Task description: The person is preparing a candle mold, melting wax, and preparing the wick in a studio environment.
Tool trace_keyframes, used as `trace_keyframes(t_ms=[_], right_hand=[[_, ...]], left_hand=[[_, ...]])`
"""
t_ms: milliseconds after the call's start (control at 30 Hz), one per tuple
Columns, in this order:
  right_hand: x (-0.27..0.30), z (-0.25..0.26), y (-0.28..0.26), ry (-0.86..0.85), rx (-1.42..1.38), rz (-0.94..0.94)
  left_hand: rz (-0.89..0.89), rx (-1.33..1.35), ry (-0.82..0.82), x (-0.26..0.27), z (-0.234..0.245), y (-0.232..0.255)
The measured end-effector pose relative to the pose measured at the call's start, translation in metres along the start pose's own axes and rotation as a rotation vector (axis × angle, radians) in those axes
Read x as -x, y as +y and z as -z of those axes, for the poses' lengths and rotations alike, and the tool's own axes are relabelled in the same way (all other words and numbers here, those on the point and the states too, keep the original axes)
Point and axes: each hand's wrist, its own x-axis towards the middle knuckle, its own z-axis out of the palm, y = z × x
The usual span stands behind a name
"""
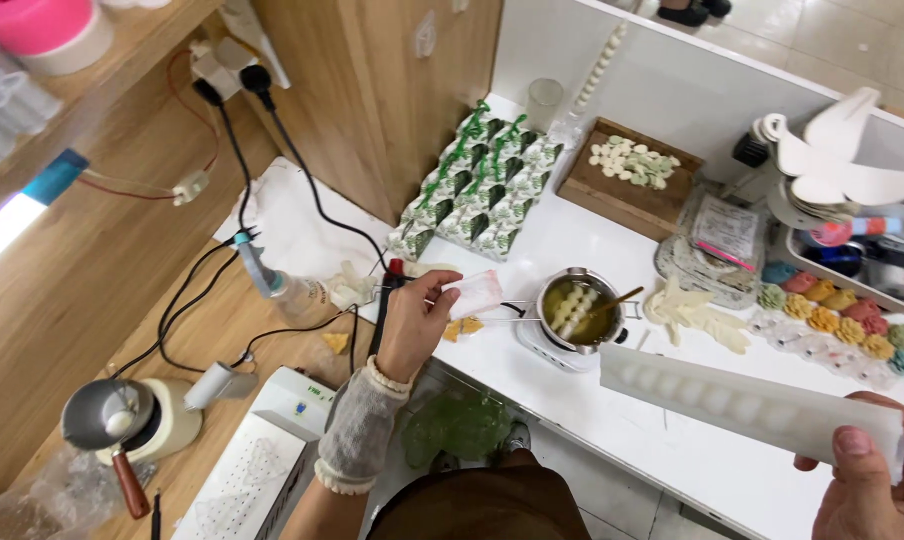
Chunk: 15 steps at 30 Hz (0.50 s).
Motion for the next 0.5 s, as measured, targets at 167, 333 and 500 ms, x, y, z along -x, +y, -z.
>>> trace_keyframes(t_ms=[167, 333, 500], right_hand=[[0.026, 0.091, 0.024, 0.154, 0.083, -0.039], [0.018, 0.14, 0.031, 0.246, 0.169, -0.04], [-0.034, 0.14, 0.008, 0.262, 0.22, 0.008]], left_hand=[[0.018, 0.081, -0.217, -0.026, -0.046, 0.05], [-0.101, 0.071, -0.392, -0.042, -0.118, 0.096], [-0.208, 0.039, -0.484, -0.06, -0.212, 0.116]])
